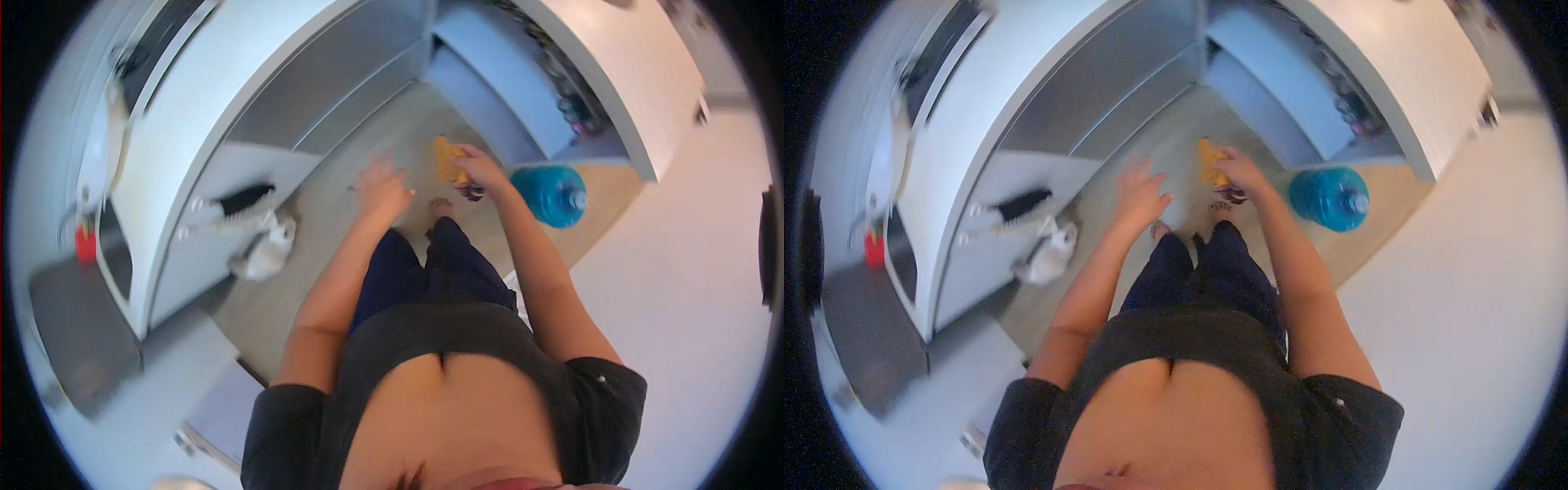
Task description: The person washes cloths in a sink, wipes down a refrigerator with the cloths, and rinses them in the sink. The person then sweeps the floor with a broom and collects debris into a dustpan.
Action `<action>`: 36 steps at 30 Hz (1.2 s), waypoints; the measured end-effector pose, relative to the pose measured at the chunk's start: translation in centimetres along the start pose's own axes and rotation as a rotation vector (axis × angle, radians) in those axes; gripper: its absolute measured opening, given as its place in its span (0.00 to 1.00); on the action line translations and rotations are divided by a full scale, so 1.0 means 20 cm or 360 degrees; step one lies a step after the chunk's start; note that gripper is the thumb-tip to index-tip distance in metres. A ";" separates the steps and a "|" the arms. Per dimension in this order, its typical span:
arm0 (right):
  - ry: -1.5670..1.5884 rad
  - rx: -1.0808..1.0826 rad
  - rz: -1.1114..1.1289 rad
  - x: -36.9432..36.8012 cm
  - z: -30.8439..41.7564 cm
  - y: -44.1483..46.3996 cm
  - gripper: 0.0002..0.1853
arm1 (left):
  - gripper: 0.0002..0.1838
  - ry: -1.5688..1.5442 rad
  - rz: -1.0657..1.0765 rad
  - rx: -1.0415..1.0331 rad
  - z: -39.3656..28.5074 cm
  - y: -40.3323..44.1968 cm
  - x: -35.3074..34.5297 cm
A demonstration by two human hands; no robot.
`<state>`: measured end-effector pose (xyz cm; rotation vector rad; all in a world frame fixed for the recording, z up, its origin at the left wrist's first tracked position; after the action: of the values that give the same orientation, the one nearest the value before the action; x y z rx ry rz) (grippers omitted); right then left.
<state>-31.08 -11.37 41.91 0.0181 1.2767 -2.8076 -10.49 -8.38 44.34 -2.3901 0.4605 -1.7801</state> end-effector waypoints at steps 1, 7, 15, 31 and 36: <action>0.0011 0.0023 0.0067 0.03 -0.05 0.05 0.20 | 0.22 0.0099 0.0022 -0.0102 -0.02 -0.02 -0.01; -0.0317 -0.0134 0.0231 0.15 -0.30 0.24 0.13 | 0.13 -0.0287 -0.0064 -0.0041 -0.01 -0.23 -0.13; -0.0767 -0.0499 0.1107 -0.65 -0.35 0.03 0.12 | 0.18 -0.0831 -0.0925 0.0526 0.26 -0.99 -0.24; -0.2257 0.1228 0.3315 -2.57 -0.12 -1.81 0.12 | 0.06 -0.1627 -0.1333 -0.0131 0.47 -3.38 0.52; -0.1630 0.1775 0.4805 -2.69 -0.01 -2.55 0.11 | 0.10 -0.1112 -0.1229 -0.0499 0.58 -3.73 0.95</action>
<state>19.70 24.71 82.06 0.2092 -0.7398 -0.0100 17.84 55.17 79.08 -3.4755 -0.3448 -0.8947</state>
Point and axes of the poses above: each hand's wrist, its own y-axis towards the middle knuckle, its own x-axis out of the back of the hand, z = x × y, the point moved 1 cm from there along y, towards the middle knuckle, and after that the axes turned 5 degrees about -z, right-handed, at the moved point
